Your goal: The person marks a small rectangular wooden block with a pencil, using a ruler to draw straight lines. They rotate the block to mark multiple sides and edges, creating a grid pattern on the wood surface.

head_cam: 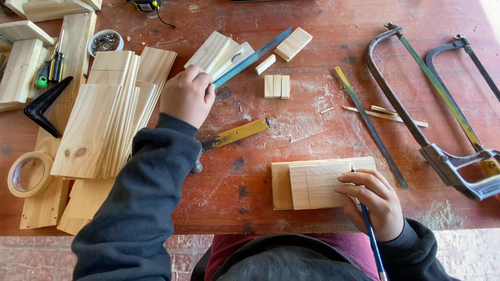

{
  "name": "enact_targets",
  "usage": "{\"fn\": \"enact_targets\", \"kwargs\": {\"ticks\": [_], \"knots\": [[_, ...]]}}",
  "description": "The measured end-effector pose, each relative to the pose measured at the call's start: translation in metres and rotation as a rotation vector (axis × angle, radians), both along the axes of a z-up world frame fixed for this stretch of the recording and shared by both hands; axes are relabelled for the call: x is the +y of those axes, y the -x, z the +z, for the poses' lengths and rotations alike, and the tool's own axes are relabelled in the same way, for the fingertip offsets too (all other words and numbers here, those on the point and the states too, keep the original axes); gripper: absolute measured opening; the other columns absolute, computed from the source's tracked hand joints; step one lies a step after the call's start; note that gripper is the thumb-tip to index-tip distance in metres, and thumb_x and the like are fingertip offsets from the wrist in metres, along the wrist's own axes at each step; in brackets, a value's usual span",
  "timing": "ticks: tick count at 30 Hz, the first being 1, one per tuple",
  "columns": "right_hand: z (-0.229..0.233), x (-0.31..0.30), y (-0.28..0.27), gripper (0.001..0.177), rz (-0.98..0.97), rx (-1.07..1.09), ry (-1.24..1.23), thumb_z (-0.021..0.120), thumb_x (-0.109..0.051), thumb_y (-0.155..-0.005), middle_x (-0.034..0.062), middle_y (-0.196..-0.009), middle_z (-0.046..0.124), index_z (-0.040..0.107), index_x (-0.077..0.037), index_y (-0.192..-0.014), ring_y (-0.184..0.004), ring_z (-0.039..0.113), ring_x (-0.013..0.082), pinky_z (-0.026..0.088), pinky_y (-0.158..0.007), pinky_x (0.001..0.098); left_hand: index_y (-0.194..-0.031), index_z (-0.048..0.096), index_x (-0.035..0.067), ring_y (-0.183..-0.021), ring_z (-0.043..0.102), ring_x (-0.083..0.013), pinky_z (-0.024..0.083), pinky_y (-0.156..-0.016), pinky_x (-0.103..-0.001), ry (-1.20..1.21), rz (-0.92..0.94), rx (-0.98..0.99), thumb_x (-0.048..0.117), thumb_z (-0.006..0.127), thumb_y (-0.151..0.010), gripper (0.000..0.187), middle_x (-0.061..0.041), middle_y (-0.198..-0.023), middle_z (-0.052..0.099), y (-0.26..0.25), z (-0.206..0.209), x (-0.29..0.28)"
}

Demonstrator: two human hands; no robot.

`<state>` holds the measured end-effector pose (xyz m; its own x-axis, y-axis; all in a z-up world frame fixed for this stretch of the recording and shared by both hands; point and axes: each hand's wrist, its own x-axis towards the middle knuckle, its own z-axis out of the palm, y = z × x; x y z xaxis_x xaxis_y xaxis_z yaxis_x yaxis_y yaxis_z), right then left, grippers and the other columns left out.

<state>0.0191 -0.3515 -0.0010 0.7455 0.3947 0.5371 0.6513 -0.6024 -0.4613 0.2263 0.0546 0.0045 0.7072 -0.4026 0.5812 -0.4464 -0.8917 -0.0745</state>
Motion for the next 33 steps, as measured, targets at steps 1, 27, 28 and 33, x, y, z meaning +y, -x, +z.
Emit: {"fn": "enact_targets", "kwargs": {"ticks": [1, 27, 28, 33], "knots": [[0.002, 0.001, 0.001, 0.012, -0.004, 0.001, -0.002, 0.063, -0.006, -0.093, 0.0095, -0.115, 0.069, 0.071, -0.011, -0.101, -0.098, 0.067, 0.0303, 0.054, -0.097, 0.0425, -0.087, 0.069, 0.013, -0.069, 0.062, -0.0244, 0.053, -0.061, -0.039, -0.002, -0.004, 0.001, 0.012, 0.073, -0.090, 0.005, -0.002, -0.095, 0.063, 0.010, 0.011, -0.010], [0.021, 0.008, 0.040, 0.018, -0.004, 0.383, -0.383, 0.060, -0.011, -0.094, 0.0166, -0.104, 0.076, 0.076, -0.003, -0.097, -0.095, 0.075, 0.0337, 0.059, -0.081, 0.0446, -0.125, 0.067, 0.018, -0.121, 0.064, -0.0319, 0.055, -0.097, -0.047, 0.194, -0.471, 0.314, 0.025, 0.060, -0.102, 0.026, -0.007, -0.132, 0.062, 0.137, -0.028, -0.137], [0.023, 0.004, 0.037, 0.018, -0.008, 0.386, -0.385, 0.060, -0.011, -0.094, 0.0166, -0.104, 0.076, 0.076, -0.003, -0.097, -0.095, 0.075, 0.0337, 0.059, -0.081, 0.0446, -0.125, 0.067, 0.018, -0.121, 0.064, -0.0319, 0.055, -0.097, -0.047, 0.194, -0.474, 0.319, 0.025, 0.060, -0.102, 0.026, -0.007, -0.132, 0.062, 0.148, -0.023, -0.142], [0.050, 0.004, 0.012, 0.062, -0.111, 0.220, -0.401, 0.028, -0.043, -0.112, 0.0148, -0.086, 0.058, 0.064, 0.002, -0.091, -0.077, 0.056, 0.0230, 0.045, -0.081, 0.0375, -0.137, 0.052, 0.009, -0.138, 0.046, -0.0375, 0.031, -0.116, -0.064, 0.182, -0.340, 0.480, 0.074, 0.055, -0.089, 0.082, -0.016, -0.152, 0.047, 0.189, -0.010, -0.170]]}}
